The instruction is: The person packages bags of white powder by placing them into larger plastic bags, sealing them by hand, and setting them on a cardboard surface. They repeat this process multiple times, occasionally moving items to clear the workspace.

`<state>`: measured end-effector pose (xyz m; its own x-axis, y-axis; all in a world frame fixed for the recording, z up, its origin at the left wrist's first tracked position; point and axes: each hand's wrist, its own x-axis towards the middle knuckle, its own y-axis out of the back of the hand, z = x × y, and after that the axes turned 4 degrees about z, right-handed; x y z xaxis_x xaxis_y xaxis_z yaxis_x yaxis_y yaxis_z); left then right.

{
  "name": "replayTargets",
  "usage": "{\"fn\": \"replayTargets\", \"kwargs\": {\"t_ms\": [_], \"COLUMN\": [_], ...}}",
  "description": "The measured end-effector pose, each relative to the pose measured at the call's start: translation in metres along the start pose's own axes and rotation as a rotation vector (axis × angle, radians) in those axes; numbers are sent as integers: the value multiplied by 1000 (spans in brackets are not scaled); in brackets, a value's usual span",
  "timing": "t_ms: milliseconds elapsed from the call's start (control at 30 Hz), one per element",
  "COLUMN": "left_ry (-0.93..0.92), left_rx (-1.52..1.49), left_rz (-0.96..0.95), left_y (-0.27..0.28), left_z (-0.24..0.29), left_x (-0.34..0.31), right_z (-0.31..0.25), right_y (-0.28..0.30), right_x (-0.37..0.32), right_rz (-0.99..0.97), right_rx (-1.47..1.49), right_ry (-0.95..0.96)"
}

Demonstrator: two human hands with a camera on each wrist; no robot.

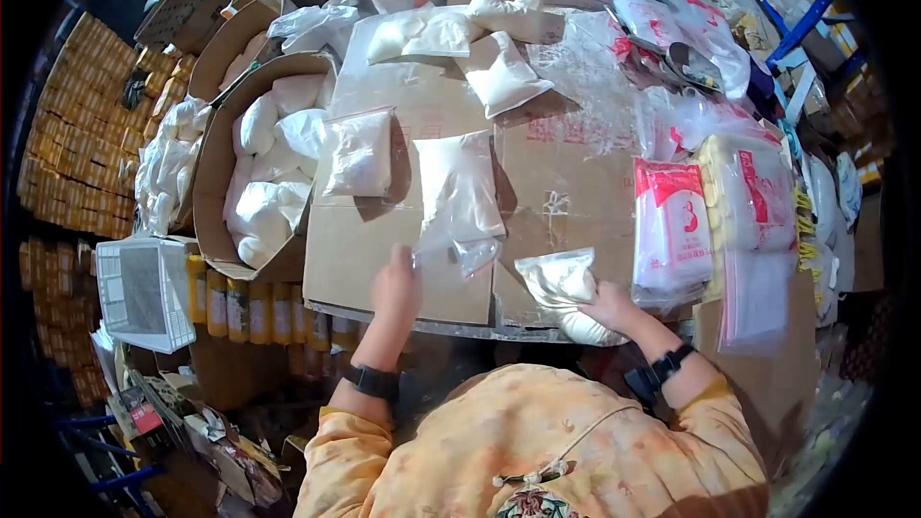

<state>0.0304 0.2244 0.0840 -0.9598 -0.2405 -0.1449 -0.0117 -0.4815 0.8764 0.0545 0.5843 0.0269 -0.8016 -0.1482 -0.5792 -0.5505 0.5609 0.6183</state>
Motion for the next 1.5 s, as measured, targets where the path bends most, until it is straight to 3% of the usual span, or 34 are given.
{"fn": "replayTargets", "kwargs": {"t_ms": [100, 233, 300, 367, 500, 567, 633, 667, 733, 767, 900, 967, 1033, 1133, 1233, 1267, 1367, 1400, 1500], "left_ry": [-74, -116, -196, -273, -288, -132, 107, 96, -150, -271, -413, -548, -439, -724, -1032, -1011, -849, -715, -958], "left_rx": [-46, 44, 38, -58, -90, -206, -439, -472, -178, -31, 218, 85, 112, 155, 3, -81, -198, -225, -76], "left_rz": [-56, -173, -225, -199, -167, -274, -469, -479, -338, -264, -197, -109, -270, -3, 191, 128, 68, -36, 13], "left_y": [-28, -38, -52, -43, -56, -53, -39, -49, -70, -79, -42, -44, -37, -43, -43, -40, -54, -51, -51], "left_z": [15, 74, 79, 93, 77, 75, 79, 69, 55, 49, 83, 84, 96, 92, 100, 105, 114, 124, 129], "left_x": [0, -12, -12, -24, -32, -33, -28, -24, -19, -17, -17, -20, -16, -1, 11, 7, 3, 3, 0], "right_z": [-23, -31, -29, -54, -50, -58, -66, -71, -75, -79, -77, -68, -80, -91, -107, -117, -92, -92, -79], "right_y": [49, 69, 51, 54, 30, 29, 25, 24, 16, 14, -8, -24, -20, -14, -3, 8, -17, -20, -26], "right_x": [-63, -94, -88, -92, -71, -66, -60, -57, -49, -47, -28, -20, -18, -9, -8, -15, 16, 19, 20], "right_rz": [111, 235, 251, 342, 341, 302, 337, 354, 398, 401, 461, 507, 462, 300, 281, 179, 66, 50, 141], "right_rx": [342, 326, 524, 303, 167, 106, 43, 10, -14, -20, -3, 24, 9, -19, 158, 101, -143, -209, -211], "right_ry": [135, 454, 477, 503, 371, 324, 457, 524, 631, 590, 444, 347, 410, 380, 331, 215, 424, 345, 475]}}
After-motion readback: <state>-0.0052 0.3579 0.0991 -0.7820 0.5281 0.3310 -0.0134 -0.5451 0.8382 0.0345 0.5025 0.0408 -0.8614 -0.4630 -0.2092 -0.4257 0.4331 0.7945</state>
